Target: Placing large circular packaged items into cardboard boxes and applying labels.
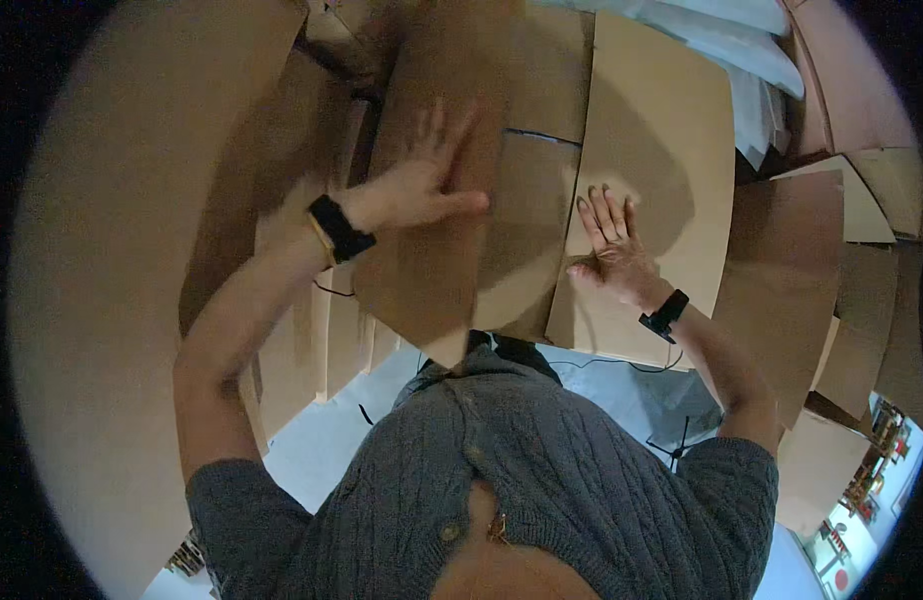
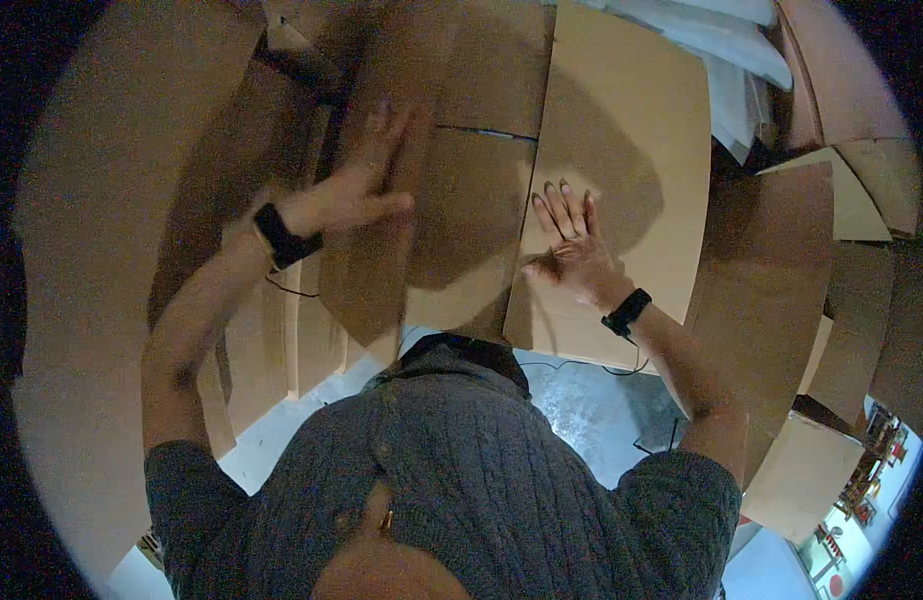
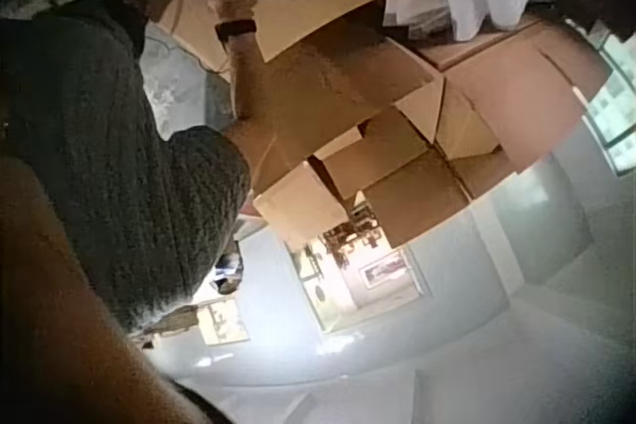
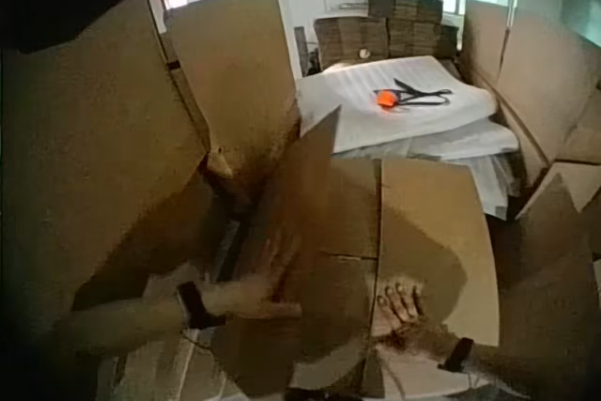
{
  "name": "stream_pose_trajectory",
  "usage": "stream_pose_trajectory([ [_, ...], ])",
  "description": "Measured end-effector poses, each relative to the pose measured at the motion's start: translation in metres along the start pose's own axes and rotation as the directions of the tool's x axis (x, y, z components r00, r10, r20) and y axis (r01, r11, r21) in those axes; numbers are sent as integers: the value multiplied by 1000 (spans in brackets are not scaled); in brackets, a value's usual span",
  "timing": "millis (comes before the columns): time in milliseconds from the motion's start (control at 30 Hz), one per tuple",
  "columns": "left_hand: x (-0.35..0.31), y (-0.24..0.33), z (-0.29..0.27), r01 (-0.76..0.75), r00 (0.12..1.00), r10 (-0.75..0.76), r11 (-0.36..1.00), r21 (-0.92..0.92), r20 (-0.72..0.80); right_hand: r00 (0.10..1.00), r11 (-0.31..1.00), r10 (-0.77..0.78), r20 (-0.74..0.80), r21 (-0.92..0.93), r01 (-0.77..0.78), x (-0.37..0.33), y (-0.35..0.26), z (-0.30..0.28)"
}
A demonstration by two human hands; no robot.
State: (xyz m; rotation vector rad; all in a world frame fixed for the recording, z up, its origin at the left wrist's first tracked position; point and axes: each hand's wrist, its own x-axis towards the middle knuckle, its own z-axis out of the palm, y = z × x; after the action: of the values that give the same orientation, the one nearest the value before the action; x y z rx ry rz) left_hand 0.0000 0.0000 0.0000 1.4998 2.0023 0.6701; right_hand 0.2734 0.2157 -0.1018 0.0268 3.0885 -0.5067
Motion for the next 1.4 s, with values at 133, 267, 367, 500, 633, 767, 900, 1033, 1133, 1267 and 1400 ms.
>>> stream_pose_trajectory([
  [133,28,19,63,23,966,-125,913,407,226,999,999,14,-38,34,-13,-6,-3,-1],
  [267,39,6,90,72,929,-246,852,518,276,994,998,30,-103,49,-25,4,-10,1],
  [367,51,6,91,89,916,-286,829,552,282,998,999,-3,-68,-47,0,6,3,3],
  [500,40,14,101,79,930,-269,812,578,251,997,999,42,-58,-15,-43,-6,-7,7],
  [633,1,15,134,0,982,-95,865,502,164,979,985,174,-107,40,-170,-18,-52,13],
  [767,-32,24,153,16,976,-118,873,487,180,945,932,325,-27,180,-316,-35,-103,30],
  [900,-24,18,151,19,976,-110,904,428,190,951,957,288,-113,67,-282,-30,-108,33],
  [1033,-19,19,149,25,984,-97,906,423,148,959,967,253,-130,-5,-256,-27,-105,23],
  [1133,-17,10,151,53,994,-82,940,336,72,958,965,216,-191,-106,-239,-20,-103,31],
  [1267,-31,21,143,113,992,-128,916,386,14,935,922,280,-220,-210,-325,-14,-115,58],
  [1400,-45,10,195,-70,997,75,969,238,-10,975,802,128,-183,-558,-211,-9,-121,56],
])
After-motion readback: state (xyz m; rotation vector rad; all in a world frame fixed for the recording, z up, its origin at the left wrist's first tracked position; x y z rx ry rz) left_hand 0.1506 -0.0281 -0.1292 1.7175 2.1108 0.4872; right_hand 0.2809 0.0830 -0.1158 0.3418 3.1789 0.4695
